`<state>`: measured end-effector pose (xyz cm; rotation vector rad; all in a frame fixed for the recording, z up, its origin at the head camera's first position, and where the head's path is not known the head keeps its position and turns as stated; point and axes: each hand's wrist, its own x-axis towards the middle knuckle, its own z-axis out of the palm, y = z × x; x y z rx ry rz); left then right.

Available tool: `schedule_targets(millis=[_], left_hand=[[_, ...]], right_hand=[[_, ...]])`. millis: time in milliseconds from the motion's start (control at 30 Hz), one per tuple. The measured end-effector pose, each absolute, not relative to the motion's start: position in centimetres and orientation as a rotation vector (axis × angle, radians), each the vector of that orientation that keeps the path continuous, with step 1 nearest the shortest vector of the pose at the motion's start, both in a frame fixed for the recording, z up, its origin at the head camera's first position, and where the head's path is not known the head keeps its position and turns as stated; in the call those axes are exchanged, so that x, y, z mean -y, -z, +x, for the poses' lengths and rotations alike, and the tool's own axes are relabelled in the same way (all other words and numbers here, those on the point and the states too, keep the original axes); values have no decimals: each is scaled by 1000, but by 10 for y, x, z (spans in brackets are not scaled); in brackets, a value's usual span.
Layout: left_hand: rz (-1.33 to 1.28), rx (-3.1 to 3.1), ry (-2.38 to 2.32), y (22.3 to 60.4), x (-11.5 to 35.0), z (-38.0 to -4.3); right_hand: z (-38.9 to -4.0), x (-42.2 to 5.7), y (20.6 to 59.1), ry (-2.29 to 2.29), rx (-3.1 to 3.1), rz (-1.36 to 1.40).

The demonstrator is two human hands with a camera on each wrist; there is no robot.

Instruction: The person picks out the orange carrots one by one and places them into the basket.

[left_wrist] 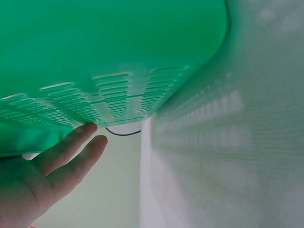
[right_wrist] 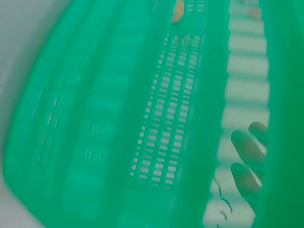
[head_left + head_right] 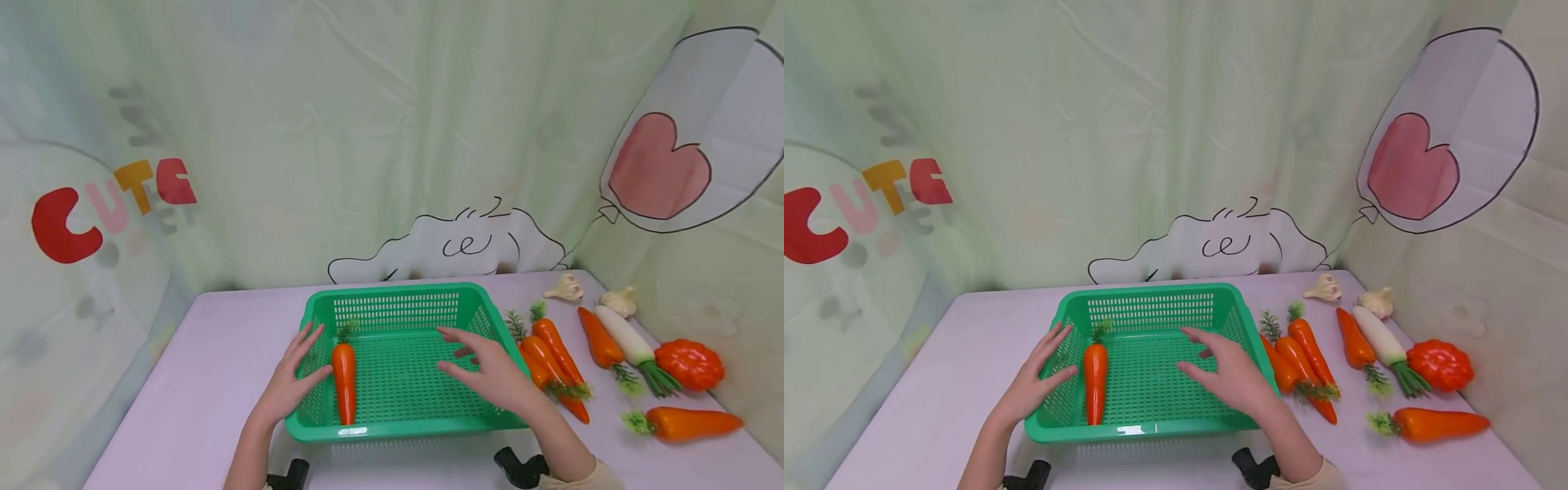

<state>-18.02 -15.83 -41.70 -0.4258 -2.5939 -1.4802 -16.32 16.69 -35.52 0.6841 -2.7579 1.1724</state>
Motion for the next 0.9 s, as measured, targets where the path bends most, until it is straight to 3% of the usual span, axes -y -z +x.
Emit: schedule_targets(millis=[900], left_hand=[[-411,2589,1493,418,159,-180]], right_hand=[[-193,-283,365,-1001,2742,423]])
